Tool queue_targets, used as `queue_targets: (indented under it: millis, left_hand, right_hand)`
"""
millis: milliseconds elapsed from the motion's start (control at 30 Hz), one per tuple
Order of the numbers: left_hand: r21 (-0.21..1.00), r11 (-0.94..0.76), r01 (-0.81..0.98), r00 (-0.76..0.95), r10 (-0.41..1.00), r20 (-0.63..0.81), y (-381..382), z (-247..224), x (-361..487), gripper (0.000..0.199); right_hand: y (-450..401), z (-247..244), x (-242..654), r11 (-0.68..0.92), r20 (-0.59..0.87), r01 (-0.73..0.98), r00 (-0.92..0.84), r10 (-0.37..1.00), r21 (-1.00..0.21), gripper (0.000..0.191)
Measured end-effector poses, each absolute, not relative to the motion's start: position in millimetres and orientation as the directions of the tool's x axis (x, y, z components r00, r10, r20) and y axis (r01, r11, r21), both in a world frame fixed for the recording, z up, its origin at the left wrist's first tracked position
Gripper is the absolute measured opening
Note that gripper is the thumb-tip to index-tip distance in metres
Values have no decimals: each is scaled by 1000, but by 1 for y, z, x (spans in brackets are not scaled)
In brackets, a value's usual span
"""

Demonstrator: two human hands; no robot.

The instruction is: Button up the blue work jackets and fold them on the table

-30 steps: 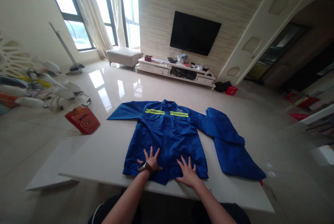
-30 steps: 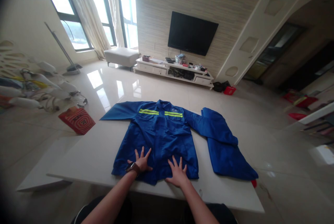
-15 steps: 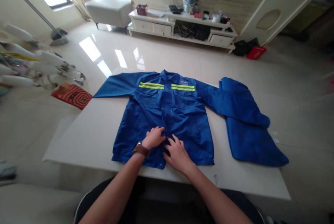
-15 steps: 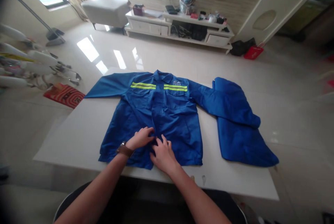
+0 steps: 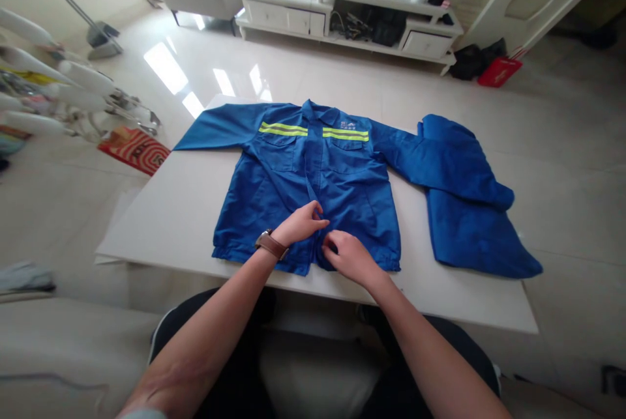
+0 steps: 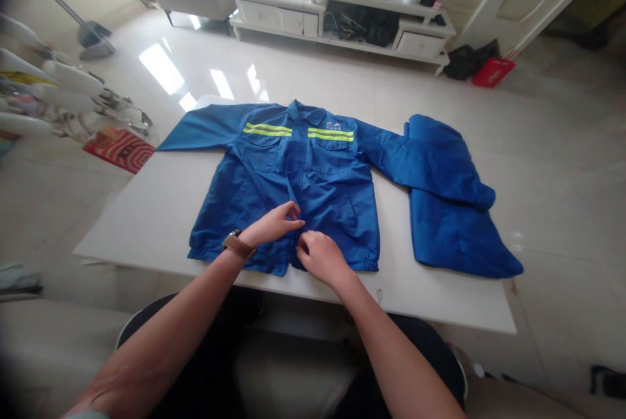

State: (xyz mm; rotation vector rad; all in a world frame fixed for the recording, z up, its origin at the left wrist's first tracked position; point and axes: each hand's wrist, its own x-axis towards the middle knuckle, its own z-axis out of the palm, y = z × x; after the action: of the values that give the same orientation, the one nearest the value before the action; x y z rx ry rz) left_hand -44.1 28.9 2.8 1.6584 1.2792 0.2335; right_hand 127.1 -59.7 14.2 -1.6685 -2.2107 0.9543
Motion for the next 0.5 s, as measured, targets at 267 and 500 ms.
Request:
queue_targets:
  millis: [267, 500]
  left_hand:
    - [200, -193, 961, 267, 838, -475, 15, 13, -61, 35]
    - [444, -100, 891, 354, 765, -537, 37, 2, -54, 39]
  right_hand:
    - [-84, 17, 104, 383, -380, 834, -529, 759, -397, 25]
    - [-77, 19, 89, 385, -396, 865, -492, 775, -321, 24]
